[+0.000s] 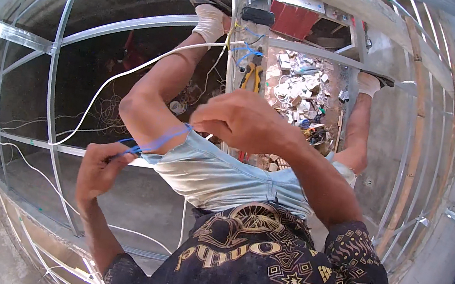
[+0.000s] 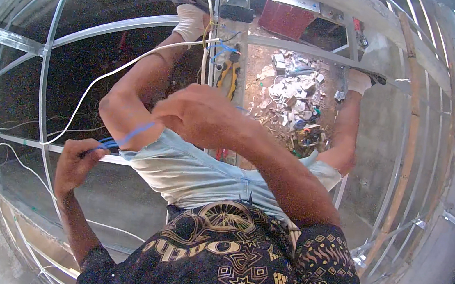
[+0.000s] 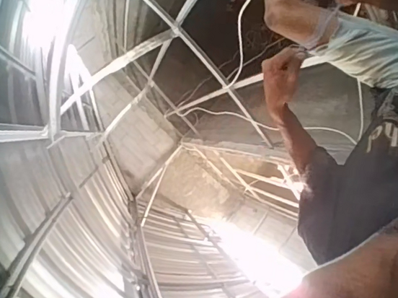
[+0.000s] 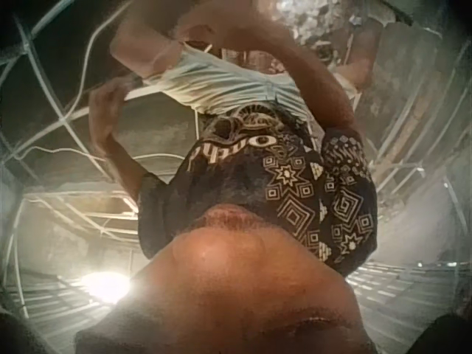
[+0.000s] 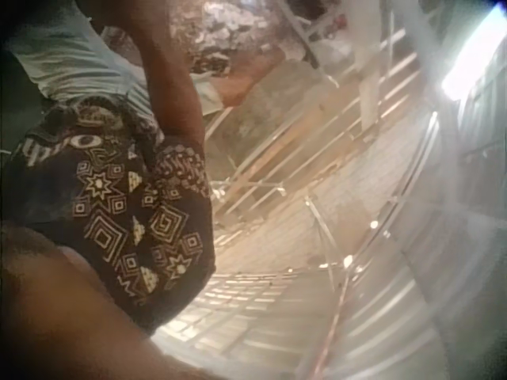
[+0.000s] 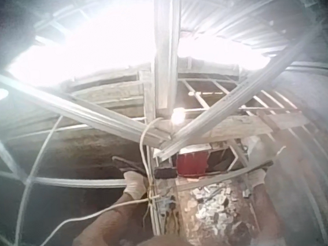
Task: Connecting and securing electrical wires to a metal ceiling frame structure while suspended above.
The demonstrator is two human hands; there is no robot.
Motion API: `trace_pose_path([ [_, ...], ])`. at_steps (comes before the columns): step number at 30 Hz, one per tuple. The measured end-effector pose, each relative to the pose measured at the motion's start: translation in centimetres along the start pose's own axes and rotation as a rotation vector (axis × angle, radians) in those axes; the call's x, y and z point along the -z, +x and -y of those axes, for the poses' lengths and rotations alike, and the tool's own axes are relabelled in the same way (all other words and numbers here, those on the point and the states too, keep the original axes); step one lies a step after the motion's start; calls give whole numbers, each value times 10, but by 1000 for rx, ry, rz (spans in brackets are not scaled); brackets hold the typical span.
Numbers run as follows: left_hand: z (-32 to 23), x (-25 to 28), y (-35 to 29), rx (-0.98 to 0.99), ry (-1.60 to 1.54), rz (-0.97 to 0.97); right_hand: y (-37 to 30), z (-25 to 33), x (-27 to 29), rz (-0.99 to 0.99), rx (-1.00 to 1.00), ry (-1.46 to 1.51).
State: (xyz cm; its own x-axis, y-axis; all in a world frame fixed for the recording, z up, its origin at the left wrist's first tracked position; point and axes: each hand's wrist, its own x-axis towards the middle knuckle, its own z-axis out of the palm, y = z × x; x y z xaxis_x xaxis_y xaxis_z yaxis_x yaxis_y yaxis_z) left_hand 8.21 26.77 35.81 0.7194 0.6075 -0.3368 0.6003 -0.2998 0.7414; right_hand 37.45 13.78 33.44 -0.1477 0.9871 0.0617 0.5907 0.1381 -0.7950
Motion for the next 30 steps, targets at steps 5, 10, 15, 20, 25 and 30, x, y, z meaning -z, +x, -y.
trace_pose_path([
  [5,7,1,4,8,-61,82,-8,-17,10,-30,0,102],
  [10,15,-9,1,73,-236,32,-15,-18,17,-29,-80,156],
  [15,10,-26,5,-9,-349,-52,-5,-6,-5,-94,74,60],
  [20,7,-28,2,40,-411,-11,5,-1,-10,-151,76,18],
  [25,-10,-28,-4,116,-439,4,9,-1,-22,-200,166,-191],
  [30,-25,-29,-8,168,-398,24,8,-22,-29,-170,137,-146],
])
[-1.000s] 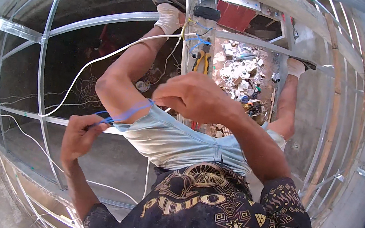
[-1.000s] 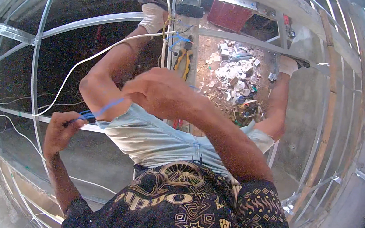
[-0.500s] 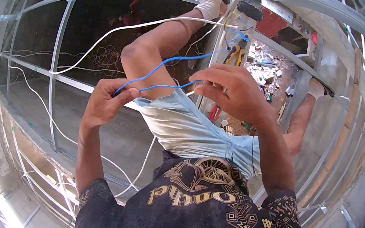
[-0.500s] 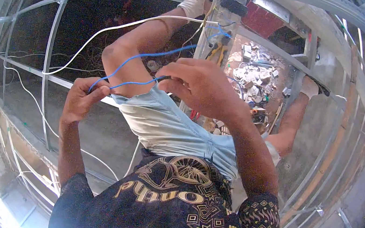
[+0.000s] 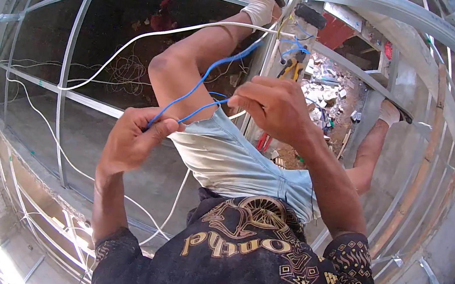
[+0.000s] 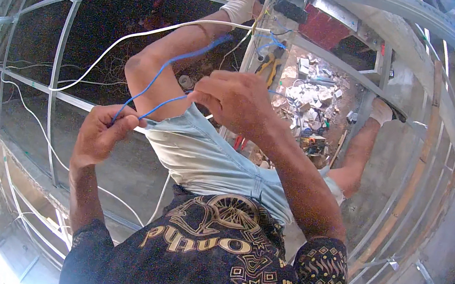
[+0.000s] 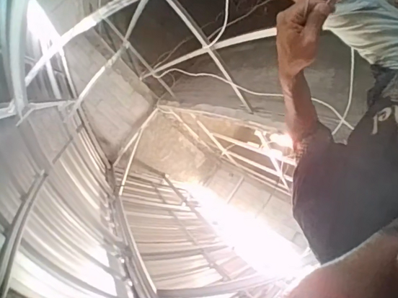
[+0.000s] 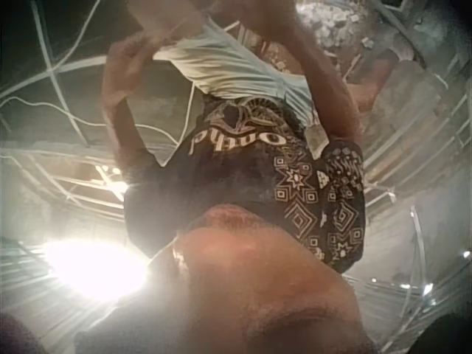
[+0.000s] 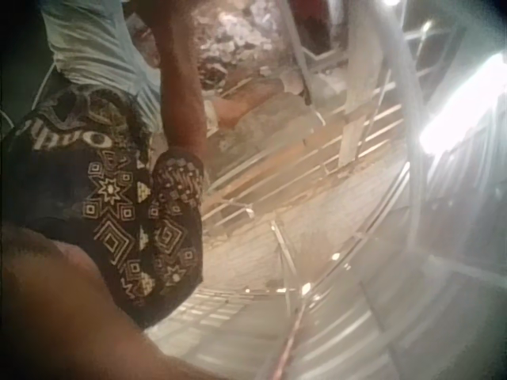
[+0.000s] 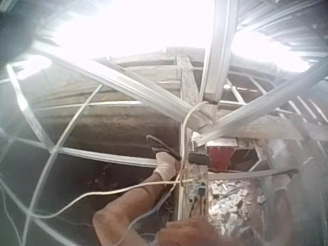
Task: Connecting and securing electrical wires to a metal ceiling frame structure while suspended above.
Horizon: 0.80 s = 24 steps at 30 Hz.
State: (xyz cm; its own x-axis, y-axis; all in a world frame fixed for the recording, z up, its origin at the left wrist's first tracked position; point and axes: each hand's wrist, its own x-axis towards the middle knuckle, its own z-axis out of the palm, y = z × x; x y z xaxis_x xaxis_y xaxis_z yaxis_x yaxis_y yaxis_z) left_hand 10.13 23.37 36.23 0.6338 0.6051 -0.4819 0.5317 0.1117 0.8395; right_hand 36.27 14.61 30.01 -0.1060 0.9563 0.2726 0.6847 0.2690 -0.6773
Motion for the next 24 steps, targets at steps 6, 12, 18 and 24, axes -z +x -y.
trace_pose_path([
  [6,44,19,7,-98,46,111,-6,10,3,164,-13,174],
  [12,61,39,-14,29,183,-23,-12,-6,26,149,-151,226],
  [18,94,62,-51,59,-192,-454,-12,-15,50,0,-451,272],
  [24,112,123,-127,-133,-393,-918,-9,-10,54,-5,-464,175],
])
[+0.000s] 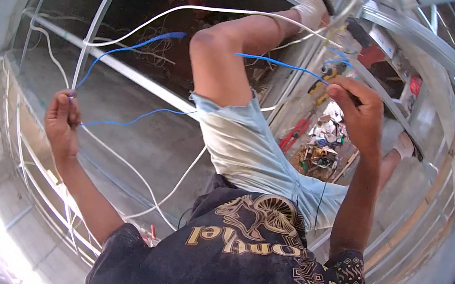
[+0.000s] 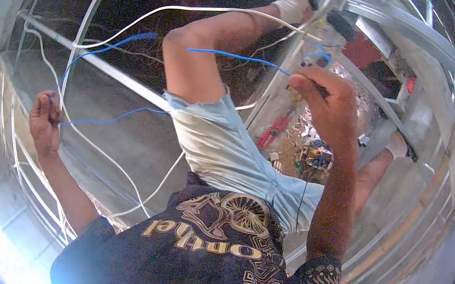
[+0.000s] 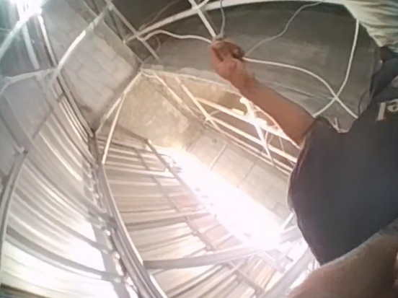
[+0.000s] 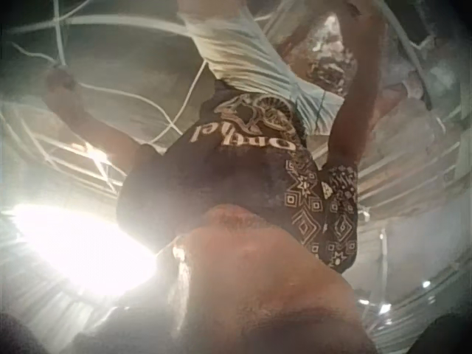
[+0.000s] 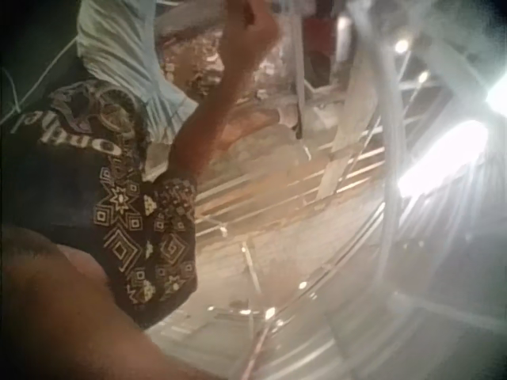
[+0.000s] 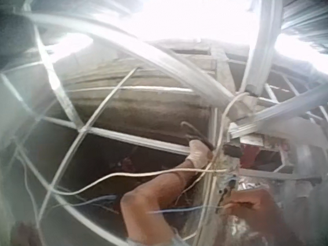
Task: Connecting and securing electrical wires to a metal ceiling frame structure while suspended above.
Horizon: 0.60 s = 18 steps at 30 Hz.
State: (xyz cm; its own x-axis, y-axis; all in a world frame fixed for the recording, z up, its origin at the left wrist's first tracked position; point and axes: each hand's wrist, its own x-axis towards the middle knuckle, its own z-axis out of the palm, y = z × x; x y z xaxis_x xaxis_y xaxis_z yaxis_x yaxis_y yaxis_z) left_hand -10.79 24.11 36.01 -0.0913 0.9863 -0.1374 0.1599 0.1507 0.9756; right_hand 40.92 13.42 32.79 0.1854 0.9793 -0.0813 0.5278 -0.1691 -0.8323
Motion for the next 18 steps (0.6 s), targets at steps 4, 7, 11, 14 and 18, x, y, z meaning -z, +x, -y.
trace_pose_path([
  [4,-28,27,-16,-25,160,-107,5,-8,-3,8,-20,8],
  [7,-42,36,-29,121,309,-158,10,-2,-6,20,-5,28],
  [11,-5,-9,-22,156,527,-35,9,-1,-9,-15,0,-19],
  [14,70,-35,-11,-80,785,25,12,0,-17,-5,19,90],
  [18,177,-43,-19,-37,593,-293,7,5,-12,-10,55,-19],
])
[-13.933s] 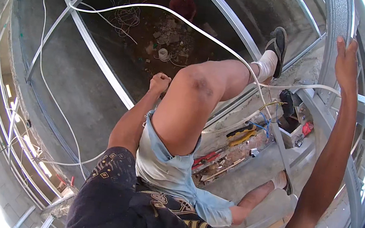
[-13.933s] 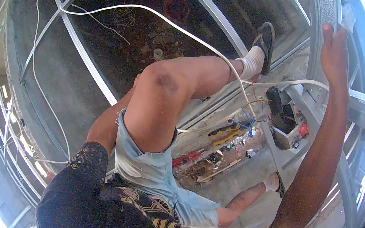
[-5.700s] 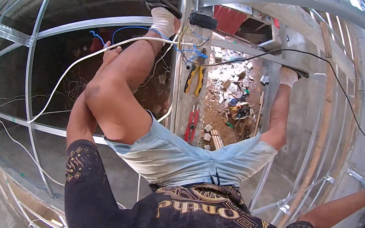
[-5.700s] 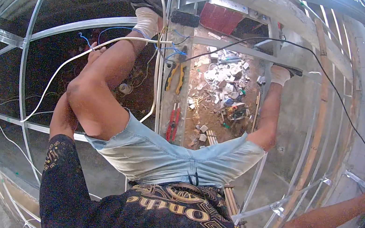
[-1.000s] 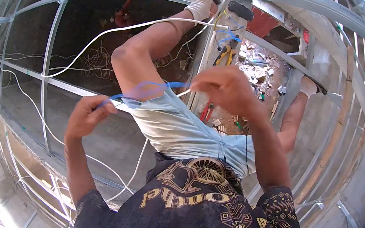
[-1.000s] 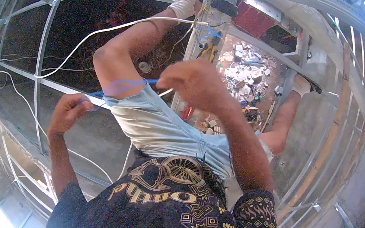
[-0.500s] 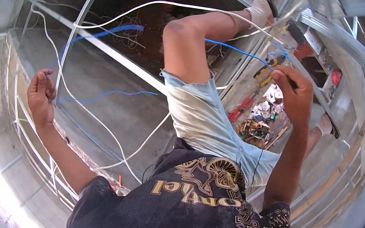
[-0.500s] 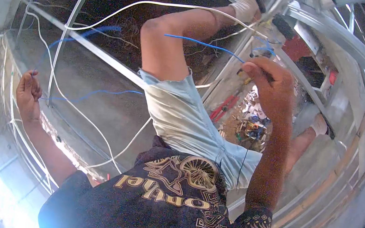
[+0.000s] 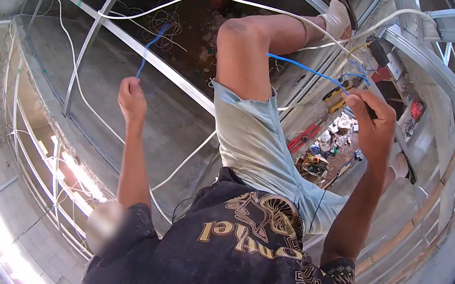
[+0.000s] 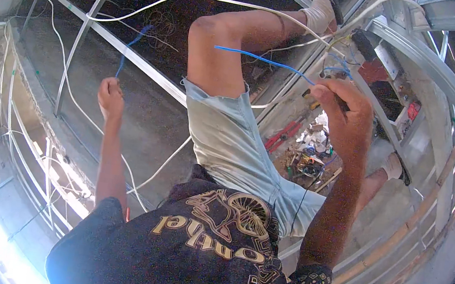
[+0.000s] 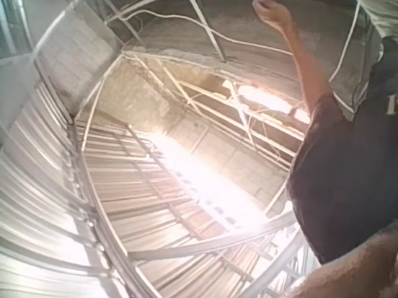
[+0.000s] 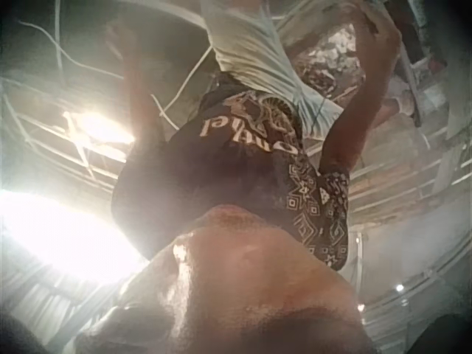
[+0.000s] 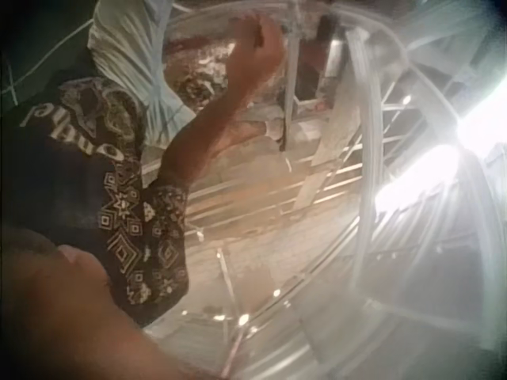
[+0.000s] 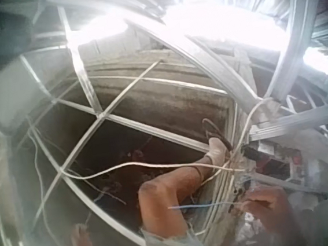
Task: Connecting and securing electrical wires to a metal ceiling frame structure while suspended above.
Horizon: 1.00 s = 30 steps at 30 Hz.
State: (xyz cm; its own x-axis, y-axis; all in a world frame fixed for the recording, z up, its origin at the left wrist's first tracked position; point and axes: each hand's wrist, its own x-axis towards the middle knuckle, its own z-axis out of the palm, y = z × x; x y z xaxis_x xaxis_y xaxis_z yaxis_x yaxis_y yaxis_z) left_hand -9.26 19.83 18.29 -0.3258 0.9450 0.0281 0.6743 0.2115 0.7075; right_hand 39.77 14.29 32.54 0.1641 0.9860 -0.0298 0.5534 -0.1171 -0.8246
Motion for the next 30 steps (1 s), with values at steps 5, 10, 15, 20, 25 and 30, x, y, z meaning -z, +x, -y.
trace_pose_path([
  [5,83,-45,-60,235,12,-280,-11,-10,10,-88,-60,24],
  [10,239,-28,-120,345,-75,-467,1,0,1,0,-35,0],
  [15,113,-39,-74,6,531,-579,-2,-5,0,-28,5,-17],
  [20,-153,-63,-54,-402,-465,-53,0,8,-15,-73,63,82],
  [25,-287,-98,-87,-151,-1410,516,3,20,-48,-117,143,168],
  [30,-293,-112,-59,28,-1654,589,-14,10,-66,-97,126,234],
])
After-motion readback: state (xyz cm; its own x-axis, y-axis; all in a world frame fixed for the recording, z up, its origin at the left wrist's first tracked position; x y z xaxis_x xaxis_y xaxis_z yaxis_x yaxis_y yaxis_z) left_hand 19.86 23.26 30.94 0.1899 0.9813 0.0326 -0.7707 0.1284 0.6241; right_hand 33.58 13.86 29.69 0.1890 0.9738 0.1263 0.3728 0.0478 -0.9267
